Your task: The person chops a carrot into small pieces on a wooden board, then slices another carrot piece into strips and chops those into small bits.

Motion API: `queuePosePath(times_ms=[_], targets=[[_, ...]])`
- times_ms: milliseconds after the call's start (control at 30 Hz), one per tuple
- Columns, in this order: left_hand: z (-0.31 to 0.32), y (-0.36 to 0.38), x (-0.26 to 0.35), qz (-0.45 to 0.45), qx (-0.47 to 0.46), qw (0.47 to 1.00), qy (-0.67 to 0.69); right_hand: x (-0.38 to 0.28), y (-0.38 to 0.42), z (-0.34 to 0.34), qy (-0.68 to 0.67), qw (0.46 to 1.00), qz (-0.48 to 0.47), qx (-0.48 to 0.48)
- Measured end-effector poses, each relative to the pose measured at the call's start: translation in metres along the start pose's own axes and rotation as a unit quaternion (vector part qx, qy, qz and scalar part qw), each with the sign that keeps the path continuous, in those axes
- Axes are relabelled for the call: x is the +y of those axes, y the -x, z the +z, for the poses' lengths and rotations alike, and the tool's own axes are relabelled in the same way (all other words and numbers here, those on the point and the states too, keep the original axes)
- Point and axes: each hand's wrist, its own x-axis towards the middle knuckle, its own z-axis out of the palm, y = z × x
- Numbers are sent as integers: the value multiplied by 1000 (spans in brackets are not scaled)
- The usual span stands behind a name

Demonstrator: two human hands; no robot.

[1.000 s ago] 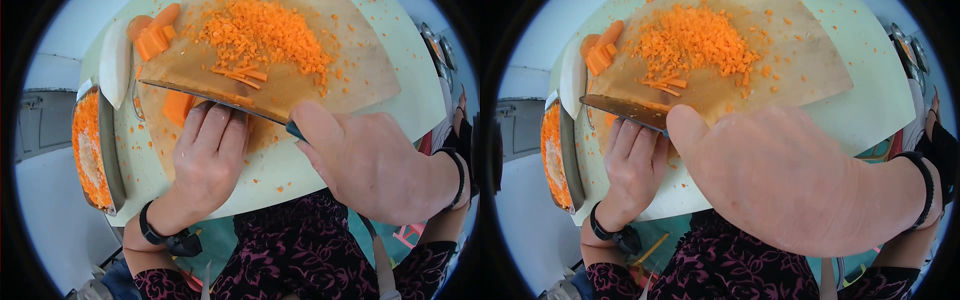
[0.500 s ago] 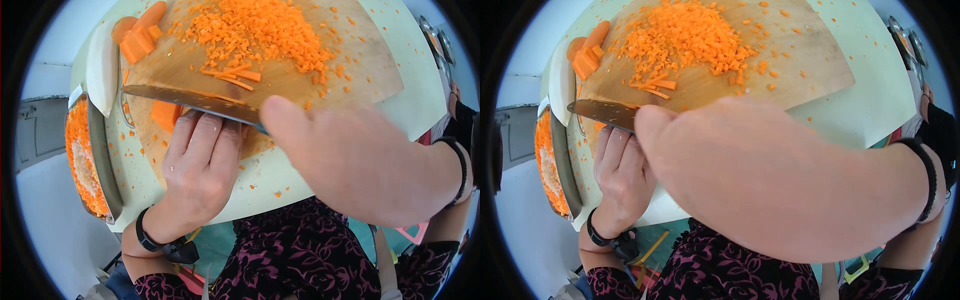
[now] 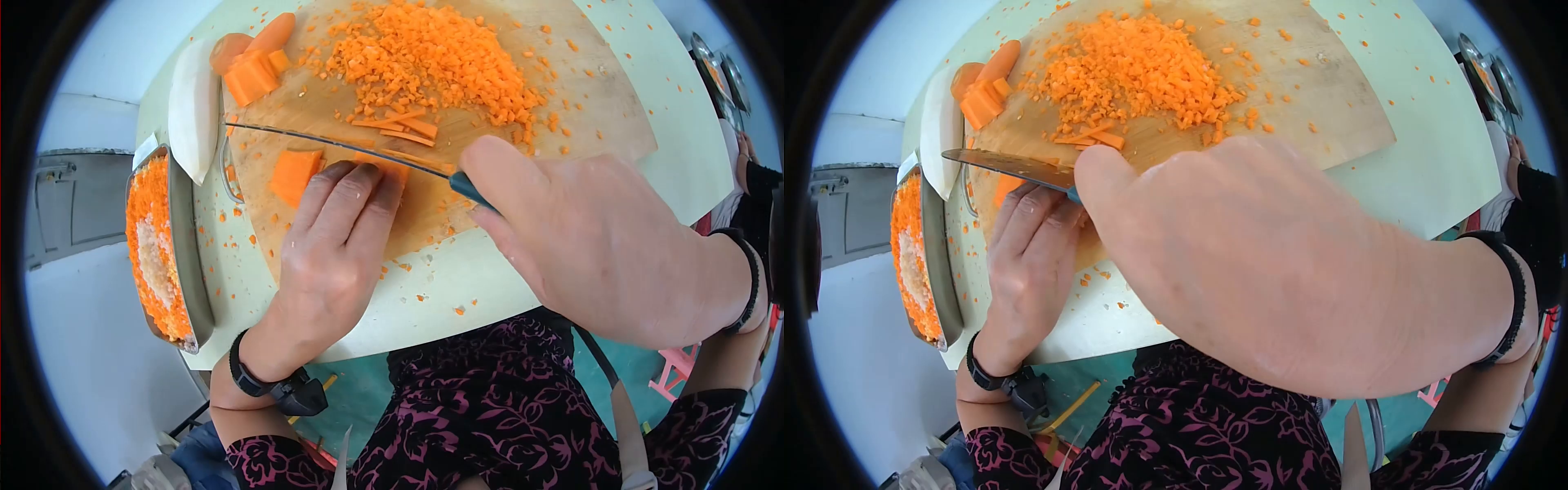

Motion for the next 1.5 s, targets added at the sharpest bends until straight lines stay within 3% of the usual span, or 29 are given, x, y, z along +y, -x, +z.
queuePosePath(times_ms=[267,467,600,700,1200,1500], targets=[[-3,-1,5,-11,-19,999,-26,-15,1,-8,50,998,-36,18],[-1,-2,5,3,-2,1000,-23,6,-19,4,-19,996,-83,9],[0,1,3,2,14,1000,-11,19,-32,15,-38,987,-82,132],[3,2,1,-2,35,999,5,17,-15,13,-13,993,-48,105],[2,1,3,-3,32,999,-10,3,-9,3,-53,995,-88,12],[3,4,2,-3,33,999,5,17,-25,13,-48,987,-89,129]])
